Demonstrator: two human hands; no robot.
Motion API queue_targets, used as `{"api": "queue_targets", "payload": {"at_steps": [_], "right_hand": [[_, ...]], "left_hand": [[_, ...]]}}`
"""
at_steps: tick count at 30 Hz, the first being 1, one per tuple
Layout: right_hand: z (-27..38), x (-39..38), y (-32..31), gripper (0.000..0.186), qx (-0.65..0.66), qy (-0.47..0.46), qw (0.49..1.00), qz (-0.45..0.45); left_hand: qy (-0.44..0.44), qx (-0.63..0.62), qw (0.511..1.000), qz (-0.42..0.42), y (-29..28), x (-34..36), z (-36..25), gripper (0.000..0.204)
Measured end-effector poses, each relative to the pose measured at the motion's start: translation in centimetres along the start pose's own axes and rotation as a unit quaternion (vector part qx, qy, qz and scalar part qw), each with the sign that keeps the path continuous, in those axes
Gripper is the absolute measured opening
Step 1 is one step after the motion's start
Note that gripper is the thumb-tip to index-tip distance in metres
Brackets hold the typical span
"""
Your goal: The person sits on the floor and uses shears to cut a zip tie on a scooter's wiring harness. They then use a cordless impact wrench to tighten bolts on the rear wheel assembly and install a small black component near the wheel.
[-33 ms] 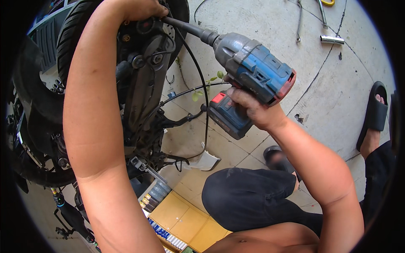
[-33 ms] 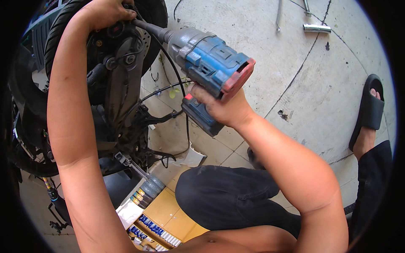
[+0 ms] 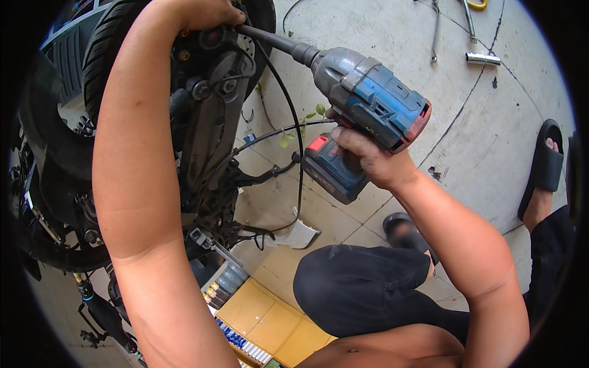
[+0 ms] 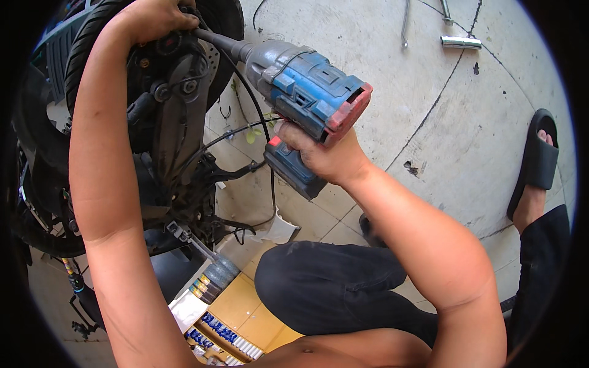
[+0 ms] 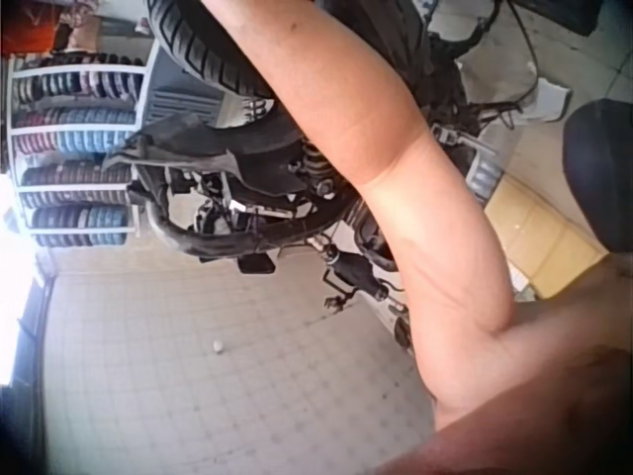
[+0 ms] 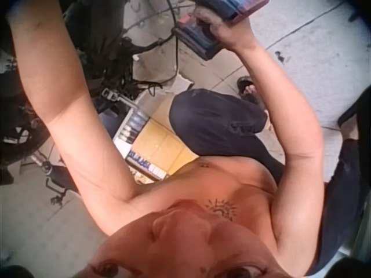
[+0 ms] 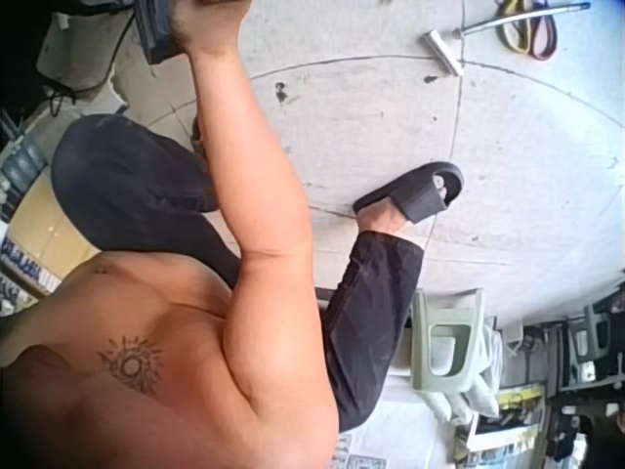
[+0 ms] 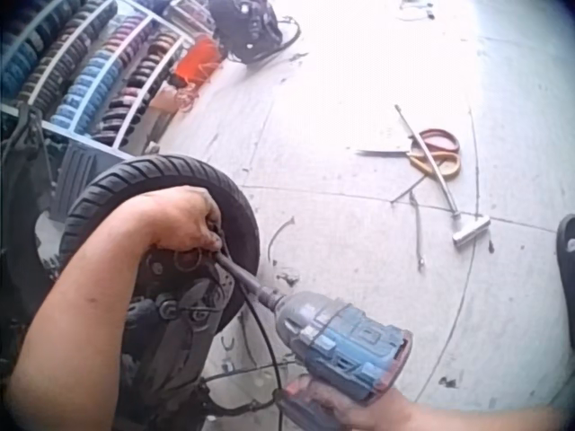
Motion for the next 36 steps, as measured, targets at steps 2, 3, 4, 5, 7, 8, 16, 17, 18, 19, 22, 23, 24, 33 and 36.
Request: {"api": "queue_targets", "payload": {"at_steps": [2, 3, 4, 5, 7, 8, 16, 17, 18, 19, 22, 23, 24, 33, 36], "right_hand": [[0.0, 0.2, -0.1, 0.026, 0.028, 0.019, 0.999, -0.003], [0.1, 0.2, -0.1, 0.026, 0.028, 0.012, 1.000, -0.003], [0.3, 0.3, 0.0, 0.027, 0.029, 0.006, 1.000, -0.002], [0.5, 0.3, 0.1, 0.027, 0.031, 0.000, 1.000, -0.001], [0.3, 0.3, 0.0, 0.027, 0.033, 0.021, 0.999, -0.002], [0.2, 0.4, 0.0, 0.028, 0.034, 0.032, 0.999, -0.002], [0.3, 0.7, -0.1, 0.027, 0.014, 0.008, 1.000, -0.002], [0.2, 0.8, -0.2, 0.027, 0.014, 0.009, 1.000, -0.009], [0.1, 0.8, -0.1, 0.027, 0.017, 0.016, 1.000, 0.000], [0.1, 0.8, 0.0, 0.027, 0.019, 0.022, 1.000, 0.009], [0.1, 0.8, -0.1, 0.028, -0.041, -0.050, 0.998, 0.008], [0.0, 0.8, -0.4, 0.028, -0.056, -0.060, 0.997, 0.005], [-0.1, 0.9, -0.7, 0.028, -0.071, -0.070, 0.995, 0.000], [0.1, 1.0, -0.1, 0.030, 0.006, 0.023, 1.000, 0.018], [0.2, 1.0, -0.3, 0.030, -0.019, -0.011, 1.000, 0.015]], "left_hand": [[0.019, -0.008, 1.000, 0.005, -0.1, 0.2, -0.1, 0.031], [0.028, -0.012, 1.000, 0.007, -0.1, 0.3, -0.2, 0.032], [0.026, -0.007, 1.000, 0.006, -0.1, 0.5, 0.0, 0.032], [0.025, -0.003, 1.000, 0.005, 0.1, 0.8, 0.2, 0.033], [0.019, 0.001, 1.000, 0.003, 0.2, 0.9, 0.3, 0.034], [0.014, 0.002, 1.000, 0.002, 0.2, 0.8, 0.2, 0.035], [-0.033, -0.030, 0.998, 0.041, 0.0, 0.4, -0.1, 0.040], [-0.028, -0.031, 0.998, 0.043, 0.0, 0.8, -0.2, 0.040], [-0.032, -0.033, 0.998, 0.046, 0.1, 0.5, 0.0, 0.041], [-0.039, -0.032, 0.998, 0.044, 0.1, 0.3, 0.0, 0.041], [-0.037, -0.025, 0.998, 0.032, 0.0, 0.3, -0.1, 0.041], [-0.025, -0.021, 0.999, 0.024, 0.1, 0.6, -0.2, 0.041], [-0.012, -0.016, 1.000, 0.015, 0.1, 1.0, -0.4, 0.042], [0.021, 0.004, 1.000, 0.003, 0.5, 1.5, 0.3, 0.046], [0.020, -0.006, 1.000, -0.004, 0.6, 1.7, 0.4, 0.045]]}}
Point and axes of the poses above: each hand's wrist, its own x-axis towards the middle knuckle, its own y-axis out of the palm, z = x × y, the point moved 7 cm from there along x, towards the middle knuckle, and after that the axes turned 4 degrees about -x, right-handed, at the moved point
